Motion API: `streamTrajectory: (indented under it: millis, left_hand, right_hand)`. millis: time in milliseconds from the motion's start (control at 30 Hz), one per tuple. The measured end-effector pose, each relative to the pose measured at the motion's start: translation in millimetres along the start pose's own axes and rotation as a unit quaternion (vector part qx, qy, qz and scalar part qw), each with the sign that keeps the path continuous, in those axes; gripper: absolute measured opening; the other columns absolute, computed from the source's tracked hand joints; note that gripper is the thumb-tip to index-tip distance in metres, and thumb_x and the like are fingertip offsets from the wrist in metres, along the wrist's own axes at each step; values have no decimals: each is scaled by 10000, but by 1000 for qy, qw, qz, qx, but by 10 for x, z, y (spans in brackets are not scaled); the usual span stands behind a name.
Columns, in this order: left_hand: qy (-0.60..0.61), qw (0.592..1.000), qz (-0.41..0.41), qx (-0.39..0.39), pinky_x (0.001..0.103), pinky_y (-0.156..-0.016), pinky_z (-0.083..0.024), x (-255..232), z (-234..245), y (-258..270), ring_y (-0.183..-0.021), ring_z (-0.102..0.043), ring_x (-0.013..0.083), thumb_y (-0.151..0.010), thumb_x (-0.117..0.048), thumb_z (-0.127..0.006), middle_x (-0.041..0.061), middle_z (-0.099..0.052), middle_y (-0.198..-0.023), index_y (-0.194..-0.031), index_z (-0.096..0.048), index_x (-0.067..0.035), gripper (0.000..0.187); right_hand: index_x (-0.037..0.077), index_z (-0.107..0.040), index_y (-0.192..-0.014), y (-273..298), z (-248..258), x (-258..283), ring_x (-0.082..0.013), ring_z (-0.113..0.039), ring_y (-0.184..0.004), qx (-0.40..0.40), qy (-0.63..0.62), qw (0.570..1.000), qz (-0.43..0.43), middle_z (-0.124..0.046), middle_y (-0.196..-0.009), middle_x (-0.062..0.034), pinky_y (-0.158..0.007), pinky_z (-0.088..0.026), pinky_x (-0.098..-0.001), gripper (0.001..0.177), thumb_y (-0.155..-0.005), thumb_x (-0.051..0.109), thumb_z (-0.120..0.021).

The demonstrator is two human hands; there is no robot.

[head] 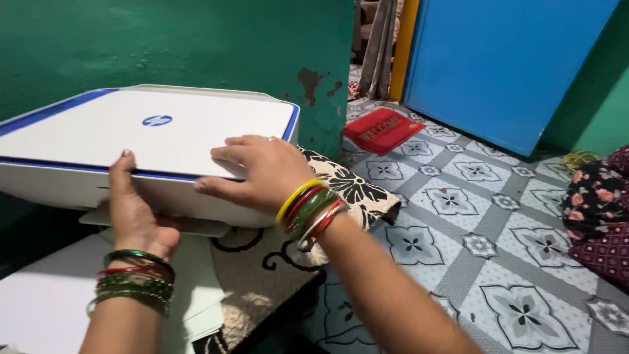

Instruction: The person rearranges a printer, keyboard, and laptop on a small table, then wipes the table surface and a flower vase with a cloth. The person moves items aside to access the surface and wipes multiple areas including the table and vase.

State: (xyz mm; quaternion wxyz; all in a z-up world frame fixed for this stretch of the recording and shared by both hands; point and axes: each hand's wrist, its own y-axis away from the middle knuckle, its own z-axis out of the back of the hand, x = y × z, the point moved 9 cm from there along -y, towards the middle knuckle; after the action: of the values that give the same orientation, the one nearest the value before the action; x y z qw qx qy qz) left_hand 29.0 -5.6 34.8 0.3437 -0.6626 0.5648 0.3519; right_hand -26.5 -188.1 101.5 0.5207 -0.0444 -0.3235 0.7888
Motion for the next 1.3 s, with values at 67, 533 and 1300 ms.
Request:
streamTrajectory:
  millis: [67,533,1300]
  left_hand:
    - [1,1000,-11,8,540,-1084,-422,11,-11,-8,-1316,-537,257,-745,-640,-623,40,-575,-1420,-1401,-531,-249,769]
    - [6,999,-8,38,504,-1053,-466,56,13,10,-1319,-537,248,-734,-669,-606,46,-555,-1396,-1400,-499,-243,798]
    - [-31,999,-18,23,637,-1043,-418,22,-23,-40,-1381,-452,319,-735,-705,-583,92,-466,-1491,-1512,-382,-235,930]
  right_hand:
    - [228,-662,-1375,-10,18,-14,-316,-404,-1497,25,-14,999,40,-526,-1557,-135,-1224,-269,-556,849,-782,826,-559]
    - [253,-648,-1403,152,4,83,-363,-415,-1472,-30,-9,997,71,-541,-1535,-119,-1209,-199,-602,756,-810,722,-632]
    - [160,-641,-1412,-161,-136,-564,-428,-239,-1550,-56,-119,989,-72,-385,-1597,-281,-1254,-172,-530,747,-874,676,-590]
